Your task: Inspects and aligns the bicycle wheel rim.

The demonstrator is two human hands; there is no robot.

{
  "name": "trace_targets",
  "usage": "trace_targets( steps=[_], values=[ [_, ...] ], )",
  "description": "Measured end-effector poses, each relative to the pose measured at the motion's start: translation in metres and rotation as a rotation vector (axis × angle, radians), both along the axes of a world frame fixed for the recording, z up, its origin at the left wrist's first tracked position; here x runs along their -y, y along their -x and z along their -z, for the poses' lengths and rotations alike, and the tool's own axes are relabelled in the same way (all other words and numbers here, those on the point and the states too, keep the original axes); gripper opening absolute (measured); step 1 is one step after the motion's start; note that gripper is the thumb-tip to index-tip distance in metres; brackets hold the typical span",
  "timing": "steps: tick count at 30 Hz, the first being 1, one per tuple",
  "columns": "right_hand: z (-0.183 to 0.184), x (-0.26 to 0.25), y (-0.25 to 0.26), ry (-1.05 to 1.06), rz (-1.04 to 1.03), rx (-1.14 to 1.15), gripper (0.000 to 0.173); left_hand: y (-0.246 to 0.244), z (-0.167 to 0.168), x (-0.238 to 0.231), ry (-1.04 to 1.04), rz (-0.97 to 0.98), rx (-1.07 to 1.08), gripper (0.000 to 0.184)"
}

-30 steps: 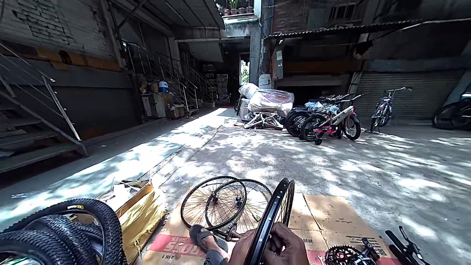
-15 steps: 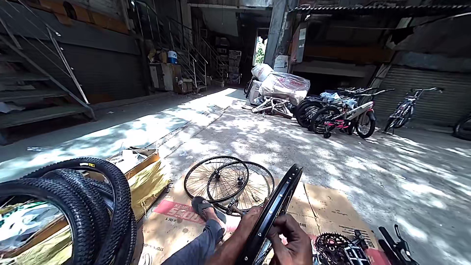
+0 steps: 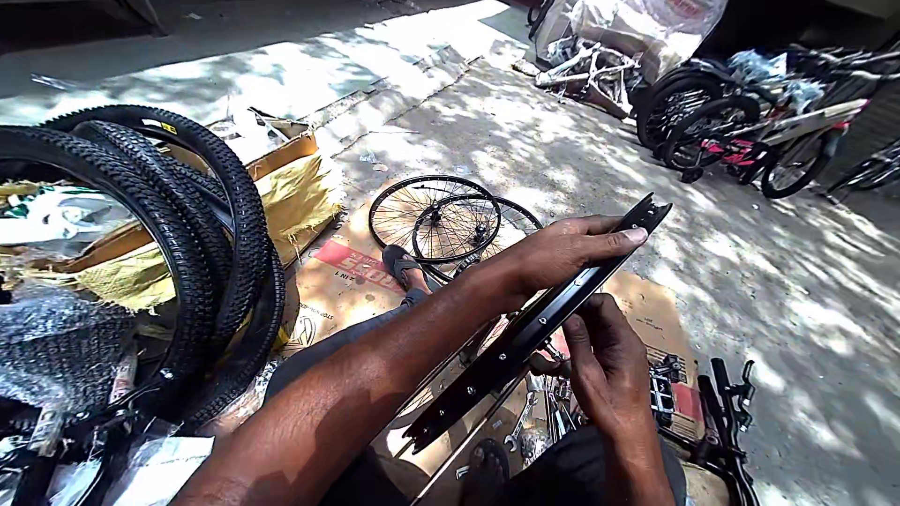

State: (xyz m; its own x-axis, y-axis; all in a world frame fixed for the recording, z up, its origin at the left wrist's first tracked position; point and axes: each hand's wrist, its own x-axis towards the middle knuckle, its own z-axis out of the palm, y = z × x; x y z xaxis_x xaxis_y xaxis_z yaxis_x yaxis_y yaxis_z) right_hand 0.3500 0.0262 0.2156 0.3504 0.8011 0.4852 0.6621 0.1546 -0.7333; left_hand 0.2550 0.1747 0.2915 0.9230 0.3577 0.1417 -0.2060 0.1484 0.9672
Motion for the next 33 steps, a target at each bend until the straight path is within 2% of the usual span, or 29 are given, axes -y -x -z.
trace_targets(
  steps=[4,6,8,10,11,12,14,15,17,18,19,22,26,29,33],
  values=[
    [0.039,0.02,0.017,-0.067,-0.04,-0.53,0.034,-0.012,0.0,-0.002,0.063,0.012,0.026,0.032],
    [0.068,0.035,0.032,-0.018,-0.002,-0.607,0.042,-0.008,0.008,0.003,0.072,0.01,0.105,0.033],
    [0.103,0.055,0.048,0.13,-0.014,-0.461,0.047,0.01,0.028,0.009,0.054,0.053,0.222,0.039],
    [0.131,0.071,0.065,0.366,-0.101,-0.148,0.041,0.04,0.067,0.012,0.112,0.132,0.347,0.051],
    [0.142,0.076,0.073,0.474,-0.173,0.016,0.039,0.062,0.092,0.015,0.192,0.146,0.37,0.044],
    [0.151,0.078,0.081,0.549,-0.257,0.162,0.037,0.087,0.115,0.021,0.256,0.1,0.312,0.036],
    [0.166,0.075,0.089,0.642,-0.399,0.331,0.034,0.131,0.155,0.036,0.213,-0.038,-0.041,0.041],
    [0.17,0.072,0.091,0.677,-0.434,0.37,0.032,0.145,0.176,0.042,0.118,-0.109,-0.262,0.043],
    [0.175,0.067,0.096,0.707,-0.456,0.406,0.031,0.159,0.206,0.053,-0.125,-0.252,-0.656,0.032],
    [0.179,0.065,0.098,0.72,-0.462,0.425,0.032,0.163,0.217,0.056,-0.158,-0.341,-0.758,0.027],
    [0.182,0.064,0.1,0.711,-0.466,0.432,0.033,0.167,0.226,0.058,-0.135,-0.425,-0.767,0.025],
    [0.187,0.064,0.102,0.675,-0.481,0.44,0.033,0.179,0.239,0.061,-0.026,-0.563,-0.693,0.023],
    [0.186,0.064,0.101,0.65,-0.483,0.441,0.033,0.191,0.248,0.067,0.05,-0.597,-0.676,0.019],
    [0.189,0.066,0.101,0.595,-0.462,0.472,0.036,0.198,0.241,0.068,0.104,-0.597,-0.615,0.015],
    [0.189,0.065,0.1,0.601,-0.469,0.461,0.035,0.206,0.212,0.067,0.117,-0.505,-0.449,0.017]
  ],
)
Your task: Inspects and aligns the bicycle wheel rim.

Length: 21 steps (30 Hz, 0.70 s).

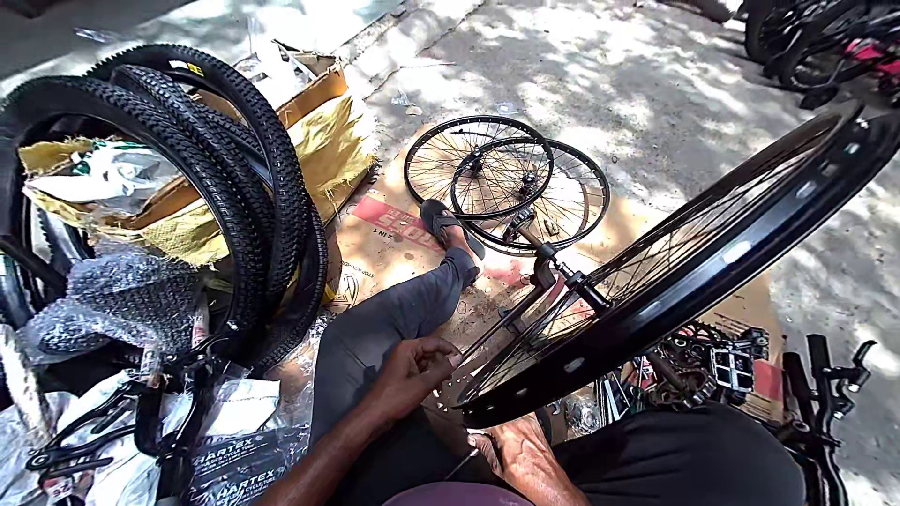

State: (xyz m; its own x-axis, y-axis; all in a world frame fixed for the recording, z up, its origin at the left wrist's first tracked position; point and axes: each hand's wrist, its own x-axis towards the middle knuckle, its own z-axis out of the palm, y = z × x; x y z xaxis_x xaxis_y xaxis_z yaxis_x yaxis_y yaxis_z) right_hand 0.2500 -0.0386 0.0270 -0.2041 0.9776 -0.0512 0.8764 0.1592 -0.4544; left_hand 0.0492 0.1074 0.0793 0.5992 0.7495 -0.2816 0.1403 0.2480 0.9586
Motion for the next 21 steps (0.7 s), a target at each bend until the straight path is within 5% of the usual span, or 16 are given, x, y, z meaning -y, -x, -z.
trace_targets(
  steps=[4,7,12,21],
  values=[
    [0.0,0.0,0.0,0.003,-0.004,0.007,0.034,0.01,-0.032,-0.006,-0.191,0.261,0.228,0.038],
    [-0.002,-0.001,-0.001,-0.003,-0.012,0.019,0.036,0.011,-0.056,-0.012,-0.42,0.409,0.265,0.035],
    [0.0,0.0,-0.002,0.0,-0.012,0.005,0.037,0.011,-0.065,-0.008,-0.758,0.472,-0.111,0.027],
    [0.0,-0.002,-0.002,0.027,-0.024,0.007,0.037,0.008,-0.039,-0.004,-0.845,0.714,-0.387,0.034]
  ],
)
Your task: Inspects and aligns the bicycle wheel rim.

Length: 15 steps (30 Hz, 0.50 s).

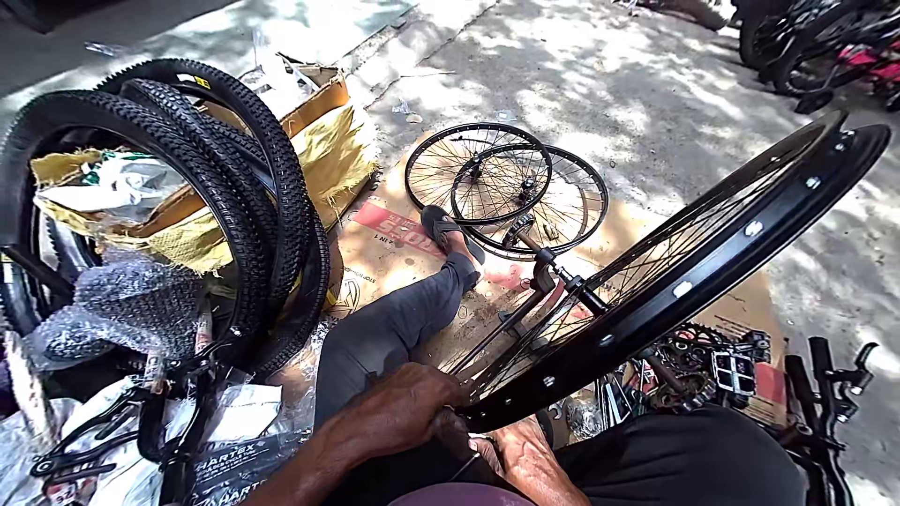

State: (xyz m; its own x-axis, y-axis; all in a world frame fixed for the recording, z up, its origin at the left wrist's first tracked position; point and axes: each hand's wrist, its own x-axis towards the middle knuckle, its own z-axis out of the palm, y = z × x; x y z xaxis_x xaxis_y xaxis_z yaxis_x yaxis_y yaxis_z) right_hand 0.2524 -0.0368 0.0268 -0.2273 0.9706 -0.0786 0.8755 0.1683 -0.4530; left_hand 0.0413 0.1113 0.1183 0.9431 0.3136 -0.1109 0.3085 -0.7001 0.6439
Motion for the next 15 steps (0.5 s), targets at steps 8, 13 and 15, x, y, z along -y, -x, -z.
trace_targets(
  steps=[8,13,15],
  values=[
    [-0.004,0.001,0.0,0.017,0.01,-0.011,0.036,0.004,-0.018,-0.004,0.211,-0.106,0.31,0.043],
    [-0.006,0.001,0.001,0.045,0.019,-0.013,0.035,-0.003,-0.053,-0.008,0.403,-0.277,0.627,0.043],
    [-0.005,0.0,0.001,0.052,0.013,-0.012,0.036,0.0,-0.04,-0.005,0.272,-0.266,0.495,0.032]
  ],
)
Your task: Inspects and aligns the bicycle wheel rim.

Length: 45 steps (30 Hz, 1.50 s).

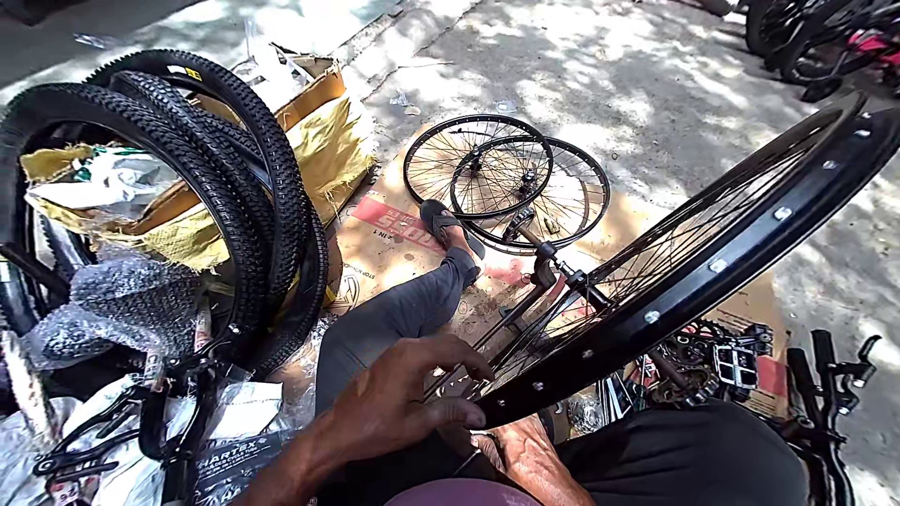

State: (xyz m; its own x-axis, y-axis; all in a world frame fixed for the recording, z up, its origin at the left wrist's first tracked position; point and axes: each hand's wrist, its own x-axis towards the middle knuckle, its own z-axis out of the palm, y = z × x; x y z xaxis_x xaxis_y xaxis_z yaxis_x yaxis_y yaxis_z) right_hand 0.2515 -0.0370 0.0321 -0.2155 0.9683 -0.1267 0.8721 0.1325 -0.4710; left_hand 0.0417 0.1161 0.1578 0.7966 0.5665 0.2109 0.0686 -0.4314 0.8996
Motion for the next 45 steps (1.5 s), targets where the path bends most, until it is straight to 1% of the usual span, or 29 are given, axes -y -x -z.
trace_targets(
  steps=[2,5,8,10,15,17,18,19,21,24,25,27,29,31,34,36,37,39,40,41,42,43,44,45],
  values=[
    [0.001,-0.001,0.0,0.005,-0.004,0.001,0.036,0.003,0.017,0.003,-0.03,0.024,-0.101,0.023],
    [0.001,0.0,0.0,0.002,0.002,0.001,0.036,0.003,0.028,0.008,-0.024,0.033,-0.137,0.022],
    [0.001,0.0,0.0,-0.001,0.005,0.001,0.036,-0.001,0.018,0.009,-0.025,0.028,-0.101,0.021],
    [0.001,0.0,0.0,-0.006,0.001,0.005,0.037,-0.003,0.014,0.007,-0.069,0.039,-0.132,0.018],
    [0.001,-0.001,0.0,0.012,-0.01,0.001,0.038,0.002,0.032,0.01,-0.075,0.093,-0.452,0.019],
    [0.003,-0.001,0.0,0.004,-0.01,-0.008,0.038,0.001,0.038,0.012,-0.076,0.103,-0.532,0.021],
    [0.004,-0.001,0.0,0.001,-0.009,-0.015,0.038,0.001,0.041,0.012,-0.077,0.104,-0.534,0.022],
    [0.006,0.0,-0.001,-0.012,-0.01,-0.014,0.038,0.003,0.043,0.011,-0.07,0.1,-0.508,0.023],
    [0.008,-0.001,-0.001,-0.035,-0.004,-0.027,0.035,0.008,0.044,0.009,-0.012,0.068,-0.377,0.028],
    [-0.002,0.001,-0.005,-0.034,0.037,-0.104,0.032,0.009,0.043,0.009,0.167,0.005,-0.054,0.034],
    [-0.009,0.001,-0.007,-0.06,0.072,-0.156,0.031,0.009,0.043,0.008,0.184,-0.007,-0.02,0.039],
    [-0.024,0.005,-0.011,-0.18,0.145,-0.256,0.031,0.012,0.048,0.008,0.16,-0.017,-0.064,0.045],
    [-0.035,0.006,-0.018,-0.351,0.192,-0.277,0.031,0.015,0.057,0.009,0.126,0.002,-0.119,0.041],
    [-0.051,-0.001,-0.024,-0.486,0.225,-0.249,0.025,0.015,0.06,0.01,0.117,0.018,-0.116,0.034],
    [-0.074,-0.016,-0.032,-0.568,0.224,-0.171,0.021,0.002,0.048,0.007,0.15,0.046,0.006,0.026],
    [-0.089,-0.023,-0.035,-0.636,0.176,-0.177,0.02,-0.013,0.03,0.004,0.183,0.055,0.142,0.026],
    [-0.098,-0.027,-0.035,-0.667,0.139,-0.201,0.02,-0.023,0.021,0.001,0.185,0.057,0.206,0.029],
    [-0.116,-0.035,-0.034,-0.713,0.088,-0.371,0.02,-0.043,0.004,-0.003,0.192,0.068,0.326,0.042],
    [-0.123,-0.039,-0.033,-0.722,0.101,-0.493,0.02,-0.053,-0.001,-0.006,0.187,0.081,0.378,0.046],
    [-0.129,-0.044,-0.034,-0.731,0.143,-0.6,0.024,-0.064,-0.006,-0.007,0.177,0.088,0.416,0.05],
    [-0.134,-0.049,-0.038,-0.738,0.194,-0.682,0.031,-0.075,-0.009,-0.008,0.159,0.092,0.443,0.054],
    [-0.14,-0.055,-0.044,-0.742,0.224,-0.739,0.038,-0.086,-0.013,-0.007,0.143,0.096,0.463,0.057],
    [-0.147,-0.061,-0.05,-0.75,0.236,-0.793,0.042,-0.096,-0.017,-0.005,0.132,0.1,0.486,0.06],
    [-0.153,-0.067,-0.056,-0.772,0.268,-0.831,0.038,-0.105,-0.022,-0.005,0.135,0.103,0.522,0.061]
  ],
)
